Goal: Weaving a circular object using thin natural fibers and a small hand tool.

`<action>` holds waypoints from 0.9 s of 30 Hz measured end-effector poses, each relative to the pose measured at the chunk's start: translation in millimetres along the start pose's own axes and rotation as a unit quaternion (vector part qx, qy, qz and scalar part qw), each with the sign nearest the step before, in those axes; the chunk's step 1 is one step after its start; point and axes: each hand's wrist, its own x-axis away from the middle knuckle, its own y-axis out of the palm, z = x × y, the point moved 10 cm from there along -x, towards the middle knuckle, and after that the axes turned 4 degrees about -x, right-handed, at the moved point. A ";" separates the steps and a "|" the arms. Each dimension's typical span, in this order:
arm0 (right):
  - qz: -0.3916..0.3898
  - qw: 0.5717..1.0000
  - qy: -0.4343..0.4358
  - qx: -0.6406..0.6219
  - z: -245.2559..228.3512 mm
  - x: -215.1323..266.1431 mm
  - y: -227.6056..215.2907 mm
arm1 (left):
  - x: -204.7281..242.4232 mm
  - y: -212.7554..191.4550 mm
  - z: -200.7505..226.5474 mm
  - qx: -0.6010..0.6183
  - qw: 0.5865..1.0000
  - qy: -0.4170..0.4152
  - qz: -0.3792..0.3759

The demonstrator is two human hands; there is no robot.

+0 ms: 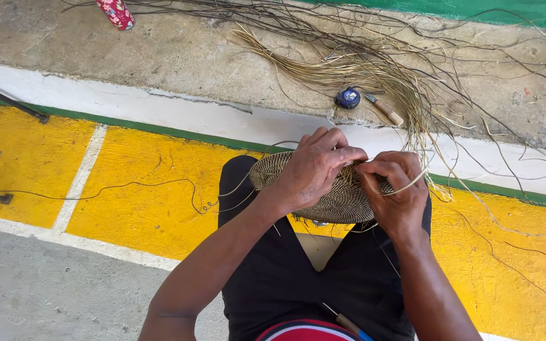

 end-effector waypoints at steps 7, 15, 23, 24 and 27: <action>-0.218 0.956 0.115 -0.159 63.5 -30.2 3.4 | 8.5 -11.9 20.5 0.022 1.000 0.012 -0.004; -0.437 0.850 0.168 -0.240 73.9 -24.2 57.5 | 16.2 -19.2 25.8 0.028 0.999 0.030 0.007; -0.156 0.906 0.273 -0.283 134.4 -68.5 24.6 | 9.6 -12.7 17.1 0.028 0.999 0.012 0.018; -0.152 0.896 0.308 -0.280 122.3 -62.6 25.1 | 9.6 -11.4 12.4 0.029 0.999 0.016 0.021; -0.200 0.891 0.236 -0.333 70.7 -37.5 35.6 | 7.3 -15.8 19.3 0.043 0.998 0.029 0.024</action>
